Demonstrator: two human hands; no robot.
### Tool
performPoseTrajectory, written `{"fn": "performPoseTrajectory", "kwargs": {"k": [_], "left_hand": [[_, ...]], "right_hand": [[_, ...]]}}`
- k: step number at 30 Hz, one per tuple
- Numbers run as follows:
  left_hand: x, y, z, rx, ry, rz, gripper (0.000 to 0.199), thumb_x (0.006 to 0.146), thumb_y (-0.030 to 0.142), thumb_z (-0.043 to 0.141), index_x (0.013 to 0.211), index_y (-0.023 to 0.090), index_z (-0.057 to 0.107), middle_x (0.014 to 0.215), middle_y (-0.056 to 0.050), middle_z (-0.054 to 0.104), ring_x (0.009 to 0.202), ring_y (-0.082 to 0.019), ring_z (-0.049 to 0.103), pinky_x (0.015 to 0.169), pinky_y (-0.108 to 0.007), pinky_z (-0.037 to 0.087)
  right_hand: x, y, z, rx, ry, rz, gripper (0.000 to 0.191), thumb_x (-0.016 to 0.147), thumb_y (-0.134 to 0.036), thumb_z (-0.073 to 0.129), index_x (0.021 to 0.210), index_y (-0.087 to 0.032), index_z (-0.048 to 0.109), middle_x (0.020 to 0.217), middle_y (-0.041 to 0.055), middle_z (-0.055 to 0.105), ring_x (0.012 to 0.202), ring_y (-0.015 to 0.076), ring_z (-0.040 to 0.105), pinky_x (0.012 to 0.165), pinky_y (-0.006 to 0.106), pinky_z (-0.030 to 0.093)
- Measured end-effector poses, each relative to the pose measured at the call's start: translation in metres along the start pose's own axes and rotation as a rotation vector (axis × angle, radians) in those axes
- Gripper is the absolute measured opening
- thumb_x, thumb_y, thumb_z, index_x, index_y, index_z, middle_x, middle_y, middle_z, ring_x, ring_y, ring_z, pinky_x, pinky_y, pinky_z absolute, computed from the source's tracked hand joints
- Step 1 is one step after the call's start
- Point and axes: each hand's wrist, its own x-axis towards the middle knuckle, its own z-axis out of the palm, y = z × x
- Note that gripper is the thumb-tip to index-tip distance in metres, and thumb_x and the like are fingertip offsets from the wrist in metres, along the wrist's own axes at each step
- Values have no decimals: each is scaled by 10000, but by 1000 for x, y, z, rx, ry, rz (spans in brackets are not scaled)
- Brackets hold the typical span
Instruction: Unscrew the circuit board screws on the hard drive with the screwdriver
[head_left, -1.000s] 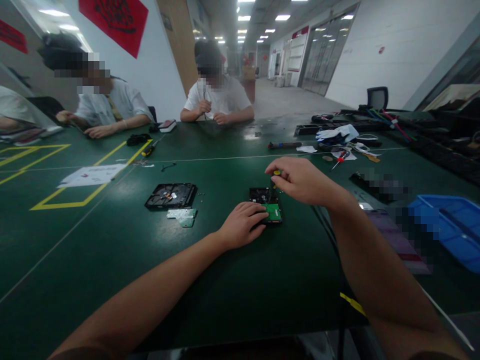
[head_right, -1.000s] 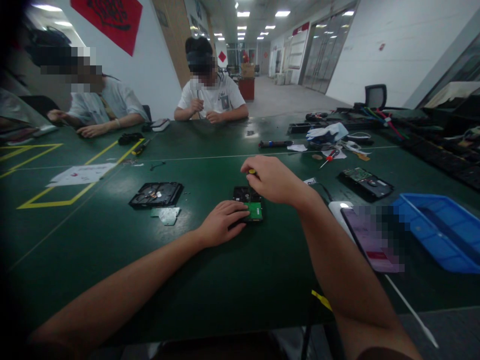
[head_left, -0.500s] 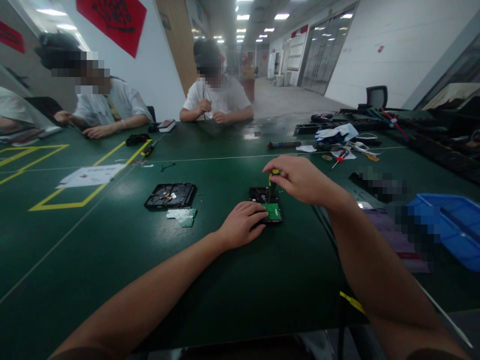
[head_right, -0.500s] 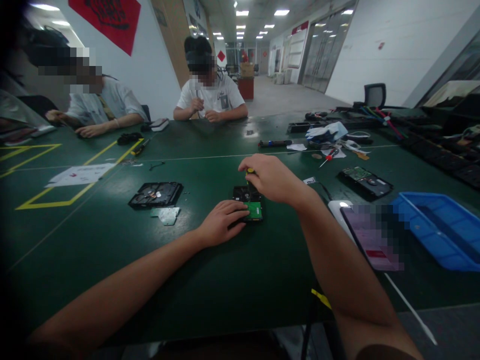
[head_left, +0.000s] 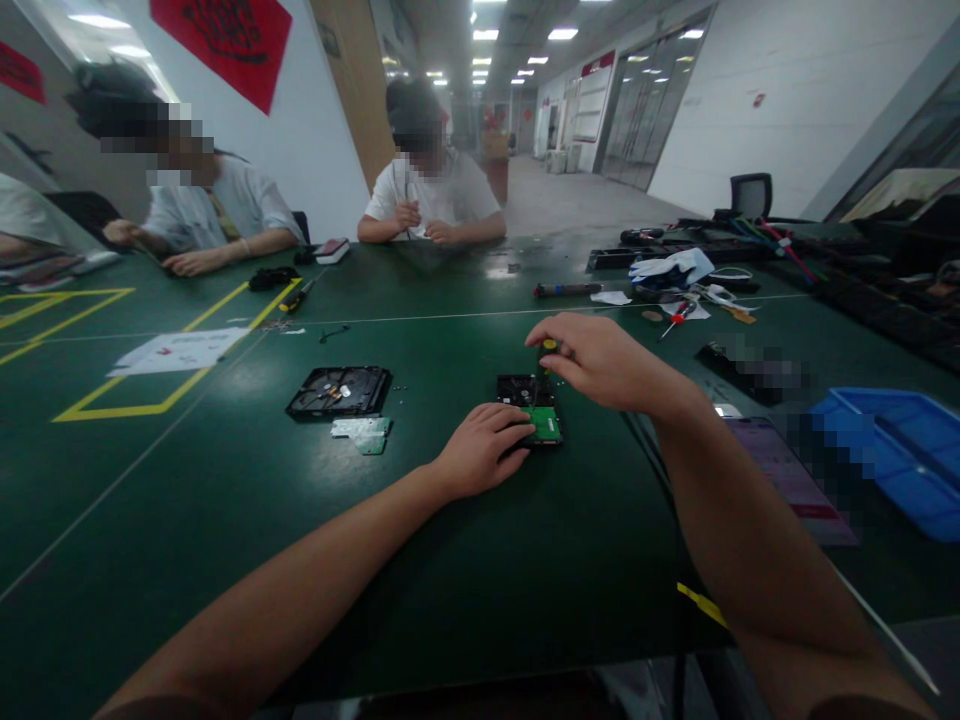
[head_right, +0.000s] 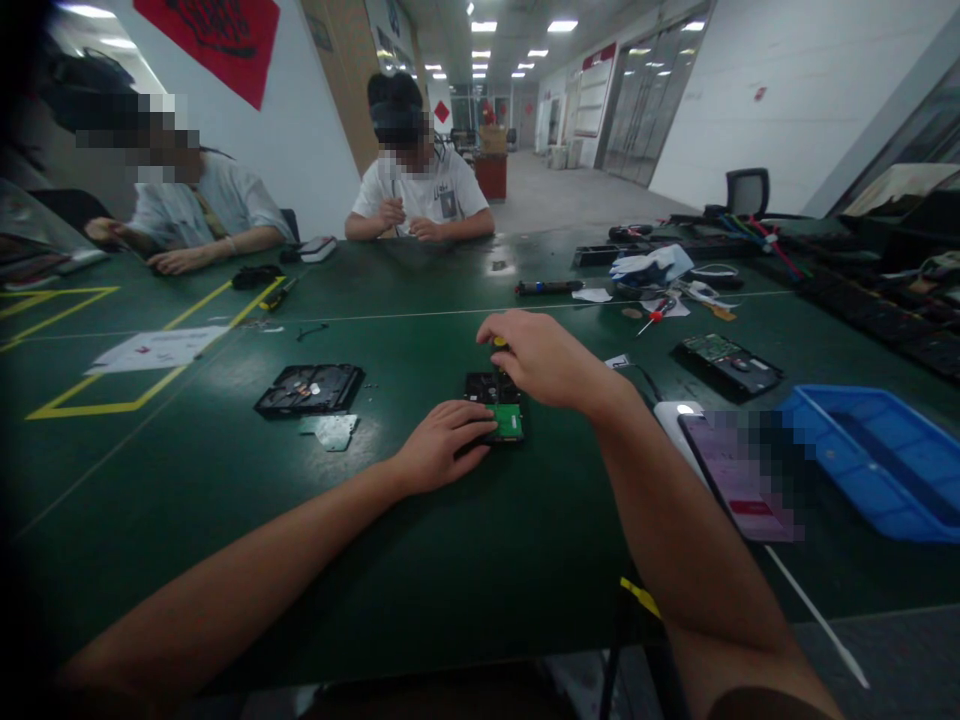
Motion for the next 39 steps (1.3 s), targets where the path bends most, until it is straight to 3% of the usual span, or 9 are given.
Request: {"fn": "performPoseTrajectory", "kwargs": {"k": [11, 15, 18, 22, 25, 29, 36, 39], "left_hand": [[0, 0, 0, -3, 1, -5, 359, 1049, 351, 622, 1390, 254, 677, 1401, -105, 689, 1363, -307, 620, 1170, -553, 499], [0, 0, 0, 4, -3, 1, 365, 1048, 348, 625, 1393, 239, 672, 1402, -107, 690, 1363, -305, 619, 1174, -546, 496], [0, 0, 0, -1, -8, -3, 368, 1047, 350, 624, 1393, 238, 675, 1396, -113, 692, 1357, -307, 621, 1169, -552, 498], [1, 0, 0, -9, -5, -6, 370, 1040, 347, 630, 1395, 253, 678, 1387, -112, 695, 1352, -311, 625, 1161, -562, 502], [0, 0, 0, -5, -5, -6, 365, 1048, 353, 620, 1395, 253, 676, 1391, -111, 693, 1358, -312, 623, 1162, -558, 503], [0, 0, 0, 0, -5, -5, 364, 1052, 358, 617, 1396, 254, 673, 1400, -107, 689, 1365, -311, 618, 1166, -553, 501], [0, 0, -1, 1, -8, -5, 360, 1052, 352, 620, 1393, 249, 672, 1407, -106, 686, 1368, -307, 615, 1173, -547, 496], [0, 0, -1, 1, -12, -11, 359, 1054, 355, 617, 1396, 256, 670, 1409, -101, 686, 1370, -306, 614, 1170, -550, 497]], "right_hand": [[1, 0, -2, -18, -33, -36, 101, 970, -220, 640, 957, -207, 739, 978, 83, 740, 923, 248, 651, 857, 367, 444], [1, -2, 0, -3, -12, -37, 184, 962, -163, 597, 1051, -196, 754, 1081, 97, 769, 970, 240, 674, 890, 359, 459], [0, -4, 1, -2, -12, -9, 245, 936, -150, 598, 1125, -177, 750, 1084, 96, 781, 911, 219, 671, 833, 336, 461], [-1, -6, 0, -4, -38, 1, 151, 964, -241, 627, 1011, -182, 758, 955, 70, 776, 846, 206, 661, 778, 323, 443], [0, -4, -2, -6, -63, -41, 178, 1002, -306, 637, 949, -200, 771, 960, 66, 772, 891, 210, 671, 826, 330, 451], [1, -1, -3, -8, -73, -66, 165, 995, -249, 644, 943, -207, 795, 983, 72, 774, 938, 219, 686, 889, 343, 467], [-2, -5, -4, -17, -63, -48, 274, 945, -197, 621, 1164, -191, 785, 1101, 82, 811, 949, 229, 706, 862, 337, 476], [-1, -5, -2, -49, -47, -18, 305, 899, -191, 626, 1167, -169, 770, 1094, 101, 796, 924, 233, 691, 839, 336, 468]]}}
